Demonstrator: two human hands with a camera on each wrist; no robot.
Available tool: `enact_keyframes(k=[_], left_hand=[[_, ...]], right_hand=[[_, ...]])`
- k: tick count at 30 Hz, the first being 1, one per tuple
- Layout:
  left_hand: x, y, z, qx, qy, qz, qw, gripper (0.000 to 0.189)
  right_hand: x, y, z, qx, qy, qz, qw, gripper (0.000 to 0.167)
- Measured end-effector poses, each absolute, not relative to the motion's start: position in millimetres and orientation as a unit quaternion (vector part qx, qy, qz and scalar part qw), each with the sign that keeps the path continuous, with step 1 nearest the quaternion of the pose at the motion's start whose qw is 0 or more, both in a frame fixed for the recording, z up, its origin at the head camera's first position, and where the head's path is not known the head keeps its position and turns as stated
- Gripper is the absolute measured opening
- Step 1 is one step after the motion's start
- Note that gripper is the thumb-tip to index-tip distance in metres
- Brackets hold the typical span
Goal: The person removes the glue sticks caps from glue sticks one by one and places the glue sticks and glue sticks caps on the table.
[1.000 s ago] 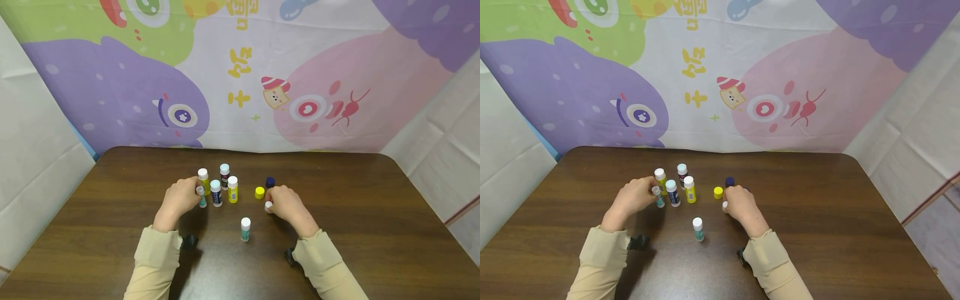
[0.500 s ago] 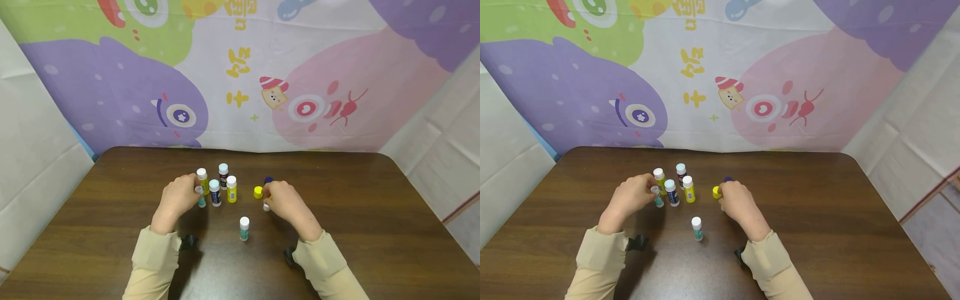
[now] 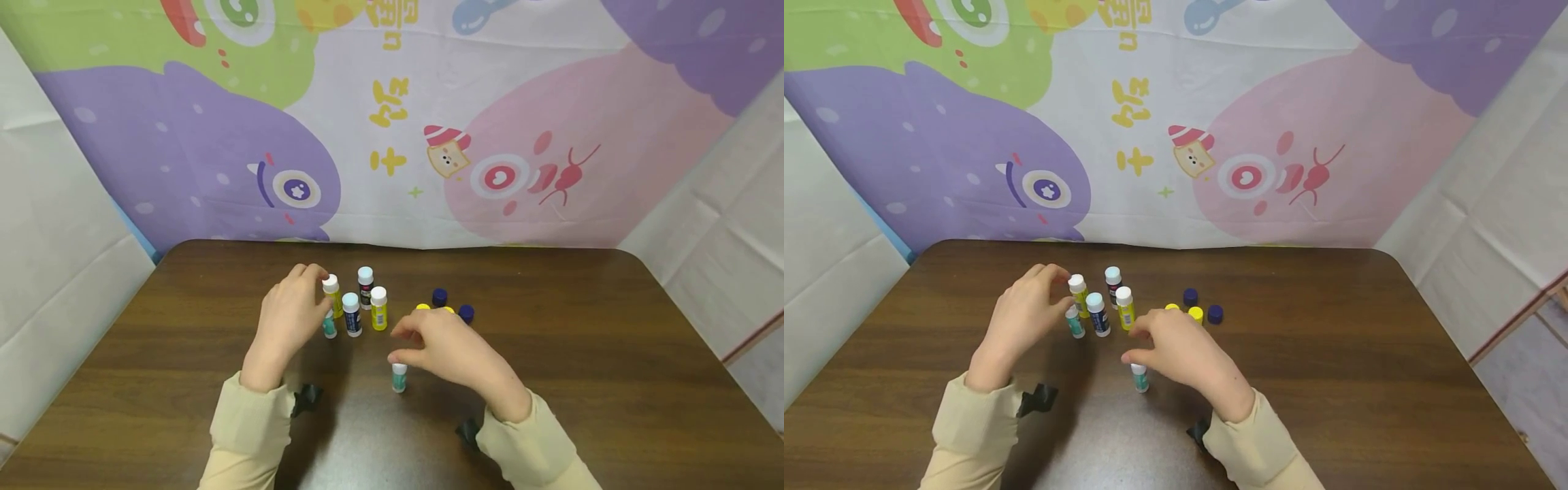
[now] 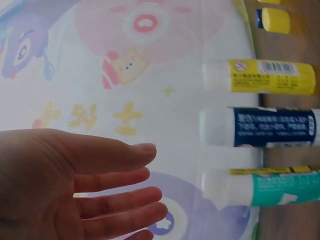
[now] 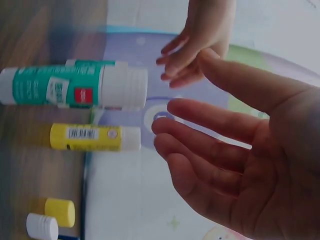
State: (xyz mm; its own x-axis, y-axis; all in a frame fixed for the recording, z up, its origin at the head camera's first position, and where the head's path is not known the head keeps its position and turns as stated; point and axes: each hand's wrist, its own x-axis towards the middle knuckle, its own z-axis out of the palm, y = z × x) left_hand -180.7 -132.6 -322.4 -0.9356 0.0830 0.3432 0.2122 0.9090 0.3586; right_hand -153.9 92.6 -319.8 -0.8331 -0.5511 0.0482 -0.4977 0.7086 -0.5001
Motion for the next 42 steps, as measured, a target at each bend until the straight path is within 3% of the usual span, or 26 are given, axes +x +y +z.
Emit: enact_keyframes(k=[5, 20, 35, 42], left_hand=[[-177, -127, -315, -0.094, -0.963, -0.202, 0.149, 0.025], [-175, -116, -317, -0.146, -0.96, -0.191, 0.14, 0.021], [-175, -111, -316, -0.173, -0.96, -0.194, 0.106, 0.023], [-172, -108, -317, -0.185, -0.953, -0.216, 0.104, 0.023]], right_hand=[[-148, 88, -318, -0.31, 0.915, -0.248, 0.072, 0.032], [-150, 78, -329, -0.3, 0.929, -0.202, 0.078, 0.015], [-158, 88, -328, -0.301, 0.927, -0.225, 0.003, 0.008], [-161, 101, -325, -0.265, 0.915, -0.293, -0.079, 0.013]])
